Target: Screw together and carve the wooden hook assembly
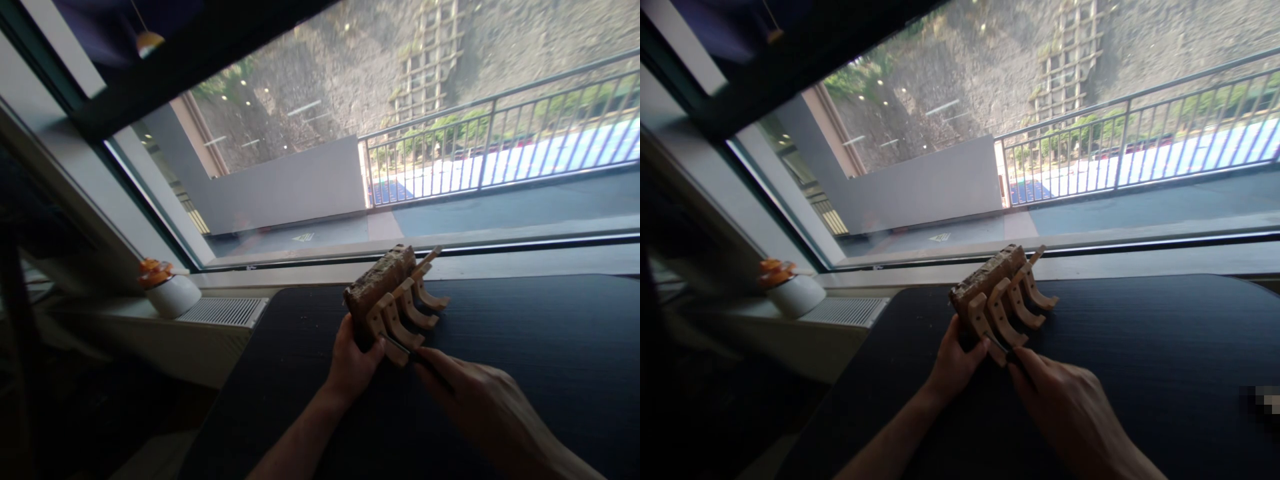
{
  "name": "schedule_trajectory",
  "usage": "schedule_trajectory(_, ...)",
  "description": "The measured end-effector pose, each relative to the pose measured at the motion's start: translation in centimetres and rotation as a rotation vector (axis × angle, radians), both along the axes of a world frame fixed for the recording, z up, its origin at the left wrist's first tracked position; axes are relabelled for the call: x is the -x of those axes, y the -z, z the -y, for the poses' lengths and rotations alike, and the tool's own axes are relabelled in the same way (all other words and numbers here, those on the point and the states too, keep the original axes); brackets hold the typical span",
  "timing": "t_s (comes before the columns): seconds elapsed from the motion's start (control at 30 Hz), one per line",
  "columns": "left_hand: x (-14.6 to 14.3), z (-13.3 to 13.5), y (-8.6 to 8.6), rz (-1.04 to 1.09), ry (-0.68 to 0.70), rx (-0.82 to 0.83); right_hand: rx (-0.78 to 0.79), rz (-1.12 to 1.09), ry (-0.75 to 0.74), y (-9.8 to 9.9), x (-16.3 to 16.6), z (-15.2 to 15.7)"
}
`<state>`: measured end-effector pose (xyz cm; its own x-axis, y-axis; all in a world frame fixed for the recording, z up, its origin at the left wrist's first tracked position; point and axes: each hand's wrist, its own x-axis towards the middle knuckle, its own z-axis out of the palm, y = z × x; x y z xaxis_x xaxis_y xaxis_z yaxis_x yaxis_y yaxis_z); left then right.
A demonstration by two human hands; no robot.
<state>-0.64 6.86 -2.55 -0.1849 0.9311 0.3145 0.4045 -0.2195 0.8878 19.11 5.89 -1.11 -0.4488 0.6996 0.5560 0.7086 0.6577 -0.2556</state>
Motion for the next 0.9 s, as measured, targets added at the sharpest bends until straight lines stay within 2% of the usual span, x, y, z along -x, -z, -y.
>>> schedule_trajectory(0.1, -0.1, 0.1, -0.1, -0.001, -0.001, 0.004, 0.098, 0.021, 0.023, 0.1, 0.0, 0.0)
schedule_trajectory(0.17, 0.0, 0.0, -0.1, -0.003, -0.002, 0.006, 0.103, 0.05, 0.044, 0.2, -0.1, 0.0)
schedule_trajectory(0.3, 0.0, -0.1, 0.1, -0.016, -0.006, 0.004, -0.047, 0.114, 0.063, 0.2, -0.1, -0.2)
schedule_trajectory(0.43, 0.1, -0.2, 0.4, -0.034, -0.017, -0.005, -0.222, 0.12, -0.035, -0.5, -0.3, -0.3)
schedule_trajectory(0.53, 0.2, -0.2, 0.4, -0.03, -0.021, -0.001, -0.277, 0.124, -0.092, -0.9, -0.3, 0.0)
schedule_trajectory(0.8, 0.1, -0.2, 0.5, -0.033, -0.029, 0.01, -0.281, 0.069, -0.085, -0.5, -0.2, 0.0)
schedule_trajectory(0.9, 0.1, -0.2, 0.4, -0.033, -0.023, 0.0, -0.215, 0.01, -0.058, -0.3, 0.0, -0.1)
